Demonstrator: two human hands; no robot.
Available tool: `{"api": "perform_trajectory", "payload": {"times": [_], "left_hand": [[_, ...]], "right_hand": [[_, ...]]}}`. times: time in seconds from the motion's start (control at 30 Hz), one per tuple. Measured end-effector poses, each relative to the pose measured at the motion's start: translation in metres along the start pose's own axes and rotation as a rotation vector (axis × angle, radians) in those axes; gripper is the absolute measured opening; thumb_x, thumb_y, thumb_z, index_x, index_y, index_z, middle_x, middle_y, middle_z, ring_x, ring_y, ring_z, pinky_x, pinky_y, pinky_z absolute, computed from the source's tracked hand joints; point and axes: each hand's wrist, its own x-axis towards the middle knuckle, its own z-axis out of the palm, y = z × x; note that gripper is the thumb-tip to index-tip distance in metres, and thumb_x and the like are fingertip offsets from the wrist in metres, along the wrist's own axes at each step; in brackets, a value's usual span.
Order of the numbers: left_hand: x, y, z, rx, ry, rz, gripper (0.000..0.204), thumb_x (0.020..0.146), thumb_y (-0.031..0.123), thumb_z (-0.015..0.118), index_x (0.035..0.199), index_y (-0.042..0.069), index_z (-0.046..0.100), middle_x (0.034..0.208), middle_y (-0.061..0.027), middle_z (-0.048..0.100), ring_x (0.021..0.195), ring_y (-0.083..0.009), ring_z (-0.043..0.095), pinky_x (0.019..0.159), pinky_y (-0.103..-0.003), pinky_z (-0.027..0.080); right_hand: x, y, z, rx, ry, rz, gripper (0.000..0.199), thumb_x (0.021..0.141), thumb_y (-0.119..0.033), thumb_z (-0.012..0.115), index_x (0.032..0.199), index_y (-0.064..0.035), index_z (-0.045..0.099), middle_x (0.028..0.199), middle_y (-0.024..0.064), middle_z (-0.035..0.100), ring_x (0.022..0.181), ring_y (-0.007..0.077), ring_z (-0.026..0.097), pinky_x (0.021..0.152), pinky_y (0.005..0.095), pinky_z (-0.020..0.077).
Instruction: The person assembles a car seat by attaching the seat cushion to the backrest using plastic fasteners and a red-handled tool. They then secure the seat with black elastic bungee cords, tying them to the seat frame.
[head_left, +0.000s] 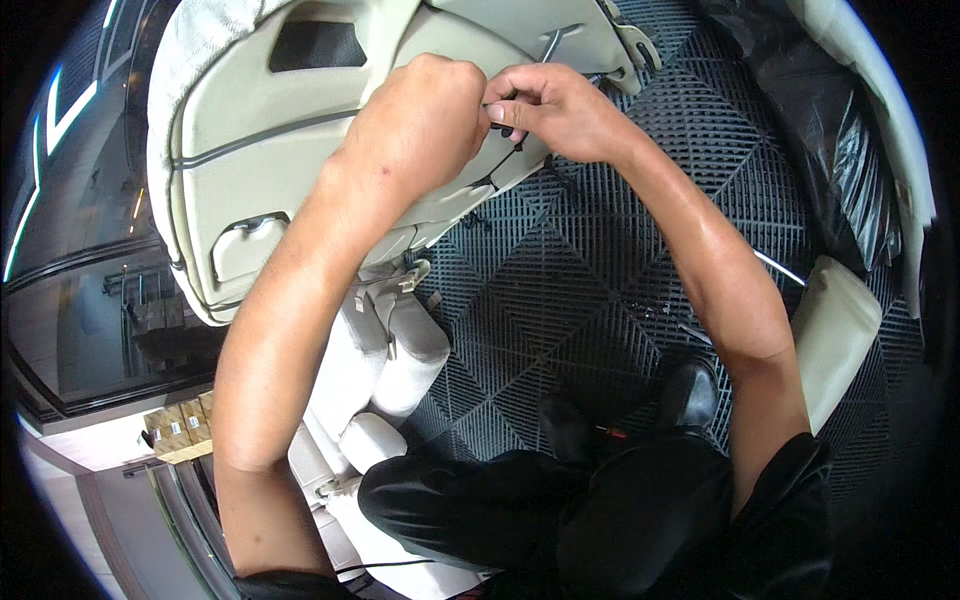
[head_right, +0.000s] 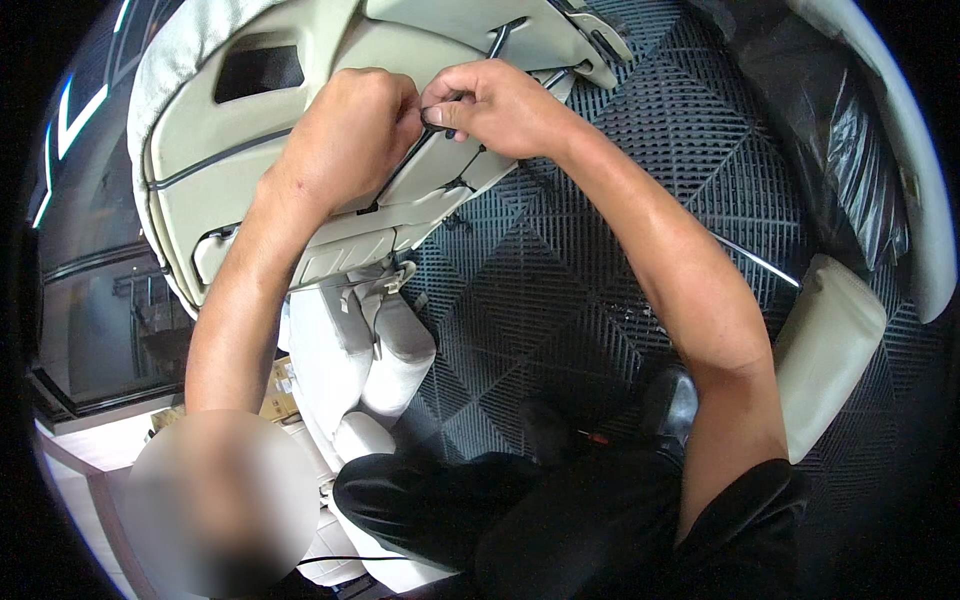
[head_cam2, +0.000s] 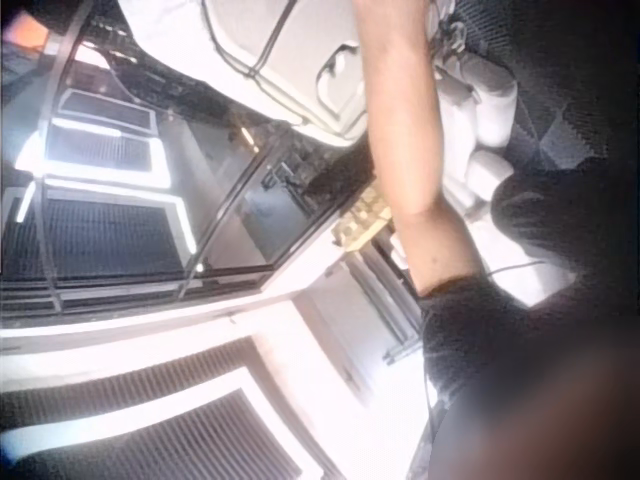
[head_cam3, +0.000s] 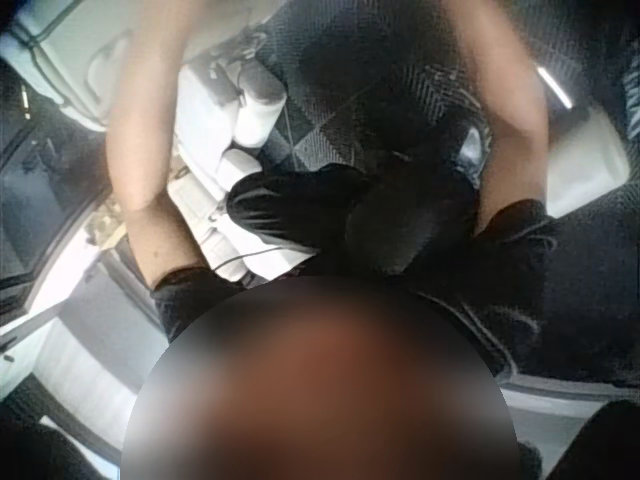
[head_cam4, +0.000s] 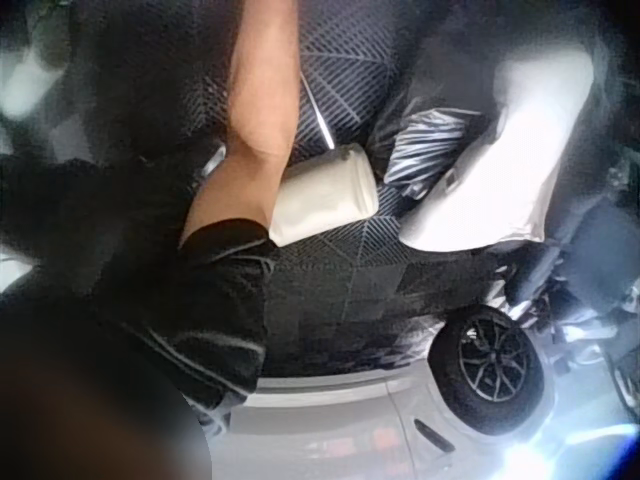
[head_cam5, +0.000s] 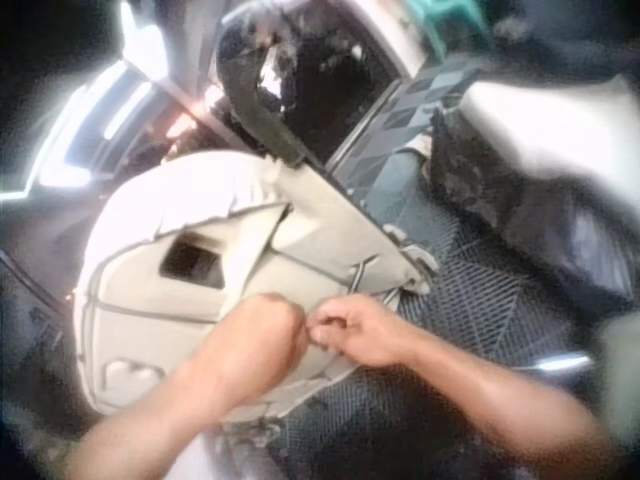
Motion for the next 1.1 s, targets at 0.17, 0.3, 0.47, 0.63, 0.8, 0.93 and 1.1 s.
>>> {"api": "perform_trajectory", "payload": {"times": [0.17, 0.3, 0.47, 0.63, 0.8, 0.93, 1.1], "left_hand": [[0.005, 0.004, -0.007, -0.012, -0.070, -0.056, 0.015, 0.081, 0.011, 0.074, 0.082, -0.003, 0.068, 0.075, -0.0242, 0.067, 0.076, -0.0417, 0.067, 0.071, -0.044, 0.054], [0.008, 0.008, -0.007, 0.043, -0.045, -0.051, 0.019, 0.079, 0.015, 0.076, 0.081, -0.003, 0.071, 0.074, -0.0256, 0.067, 0.074, -0.0401, 0.069, 0.069, -0.044, 0.057], [0.004, 0.007, -0.010, 0.121, -0.021, -0.036, 0.021, 0.079, 0.013, 0.075, 0.083, -0.006, 0.068, 0.075, -0.0269, 0.066, 0.074, -0.0425, 0.067, 0.069, -0.044, 0.055], [-0.015, 0.005, -0.032, 0.076, -0.042, -0.084, 0.016, 0.080, 0.011, 0.071, 0.085, -0.004, 0.068, 0.078, -0.0232, 0.067, 0.076, -0.0414, 0.067, 0.070, -0.044, 0.054], [-0.048, 0.018, -0.013, -0.249, 0.265, 0.060, 0.012, 0.082, 0.008, 0.068, 0.091, 0.001, 0.070, 0.079, -0.0169, 0.066, 0.075, -0.0377, 0.067, 0.069, -0.043, 0.056], [-0.060, 0.002, 0.049, -0.707, 0.211, -0.291, 0.015, 0.089, 0.012, 0.068, 0.098, 0.000, 0.069, 0.082, -0.0153, 0.069, 0.069, -0.0255, 0.067, 0.065, -0.037, 0.054], [-0.030, 0.019, 0.080, -1.238, 0.336, -0.523, 0.025, 0.098, 0.019, 0.063, 0.111, -0.003, 0.065, 0.091, -0.0088, 0.073, 0.075, -0.0109, 0.066, 0.065, -0.025, 0.052]], "right_hand": [[0.000, -0.001, 0.001, 0.005, 0.002, 0.004, 0.018, 0.096, -0.016, 0.063, 0.103, 0.0000, 0.069, 0.082, 0.0035, 0.067, 0.070, 0.0115, 0.060, 0.065, 0.0289, 0.0499], [0.000, -0.005, -0.002, -0.011, -0.020, -0.004, 0.019, 0.096, -0.017, 0.063, 0.103, 0.0005, 0.069, 0.081, 0.0034, 0.067, 0.070, 0.0112, 0.061, 0.066, 0.0288, 0.0504], [-0.002, 0.005, -0.001, -0.081, 0.023, -0.030, 0.020, 0.096, -0.017, 0.064, 0.104, 0.0002, 0.069, 0.083, 0.0017, 0.067, 0.075, 0.0102, 0.059, 0.071, 0.0269, 0.0499], [-0.013, -0.006, 0.000, -0.019, 0.063, 0.022, 0.017, 0.095, -0.015, 0.066, 0.103, -0.0009, 0.070, 0.086, -0.0003, 0.068, 0.080, 0.0082, 0.058, 0.074, 0.0258, 0.0491], [-0.010, -0.002, -0.007, 0.022, 0.029, 0.023, 0.017, 0.094, -0.012, 0.066, 0.107, -0.0010, 0.068, 0.093, 0.0008, 0.068, 0.078, 0.0086, 0.058, 0.073, 0.0259, 0.0495], [-0.003, -0.010, -0.001, 0.012, -0.046, 0.057, 0.021, 0.095, -0.010, 0.063, 0.114, -0.0012, 0.065, 0.099, 0.0026, 0.068, 0.076, 0.0095, 0.058, 0.071, 0.0251, 0.0503], [-0.004, -0.008, -0.011, 0.013, -0.076, 0.073, 0.025, 0.097, -0.007, 0.057, 0.121, -0.0051, 0.065, 0.100, 0.0010, 0.068, 0.079, 0.0085, 0.061, 0.074, 0.0252, 0.0521]]}}
